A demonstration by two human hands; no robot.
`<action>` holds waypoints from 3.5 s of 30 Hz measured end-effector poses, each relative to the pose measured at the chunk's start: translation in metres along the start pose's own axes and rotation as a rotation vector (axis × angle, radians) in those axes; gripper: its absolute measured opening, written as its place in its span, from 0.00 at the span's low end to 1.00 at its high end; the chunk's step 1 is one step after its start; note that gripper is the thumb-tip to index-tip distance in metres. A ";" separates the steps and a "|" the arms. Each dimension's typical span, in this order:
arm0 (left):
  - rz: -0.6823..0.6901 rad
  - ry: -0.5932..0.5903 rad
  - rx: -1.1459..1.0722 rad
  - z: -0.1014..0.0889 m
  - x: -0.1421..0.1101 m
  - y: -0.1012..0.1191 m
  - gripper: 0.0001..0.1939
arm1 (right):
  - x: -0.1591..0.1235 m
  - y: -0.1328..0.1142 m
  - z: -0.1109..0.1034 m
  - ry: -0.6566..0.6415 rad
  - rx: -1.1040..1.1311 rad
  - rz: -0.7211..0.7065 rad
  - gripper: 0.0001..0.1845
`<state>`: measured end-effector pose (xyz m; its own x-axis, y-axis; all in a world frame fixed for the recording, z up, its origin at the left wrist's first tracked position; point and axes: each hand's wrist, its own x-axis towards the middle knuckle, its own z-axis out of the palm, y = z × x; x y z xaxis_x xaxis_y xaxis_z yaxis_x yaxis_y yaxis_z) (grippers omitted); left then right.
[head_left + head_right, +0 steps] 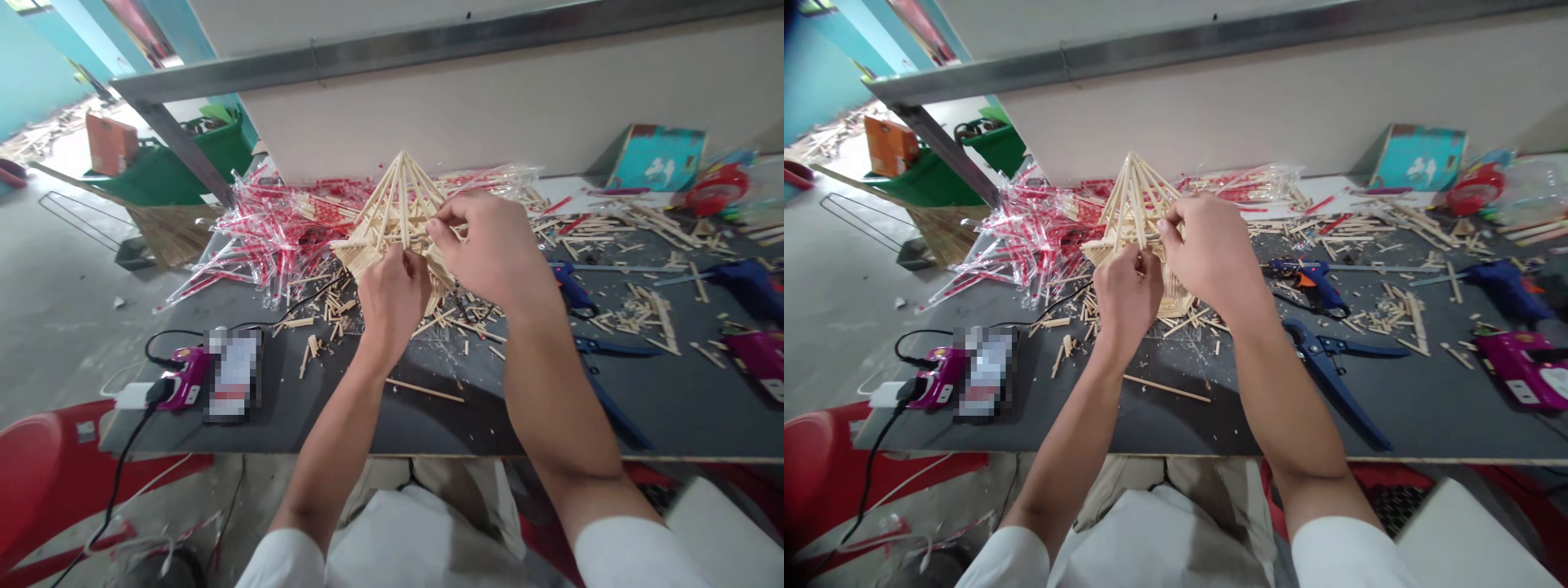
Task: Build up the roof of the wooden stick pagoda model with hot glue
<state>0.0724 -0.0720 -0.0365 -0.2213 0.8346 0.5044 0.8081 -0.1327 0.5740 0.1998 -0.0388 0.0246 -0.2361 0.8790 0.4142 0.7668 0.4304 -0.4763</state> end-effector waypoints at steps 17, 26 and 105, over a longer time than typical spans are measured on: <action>-0.021 0.006 -0.031 0.000 0.002 -0.001 0.19 | 0.000 0.001 0.002 0.002 0.011 -0.022 0.08; -0.031 0.020 -0.044 0.004 0.005 0.000 0.20 | 0.000 0.002 0.004 0.009 -0.010 -0.017 0.08; 0.612 -0.811 0.487 -0.034 -0.049 -0.073 0.12 | -0.112 0.059 0.082 -0.202 -0.102 -0.507 0.16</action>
<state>0.0056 -0.1220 -0.0810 0.5624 0.8250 -0.0554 0.8250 -0.5644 -0.0292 0.2223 -0.0948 -0.1135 -0.6930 0.5928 0.4102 0.5788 0.7968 -0.1737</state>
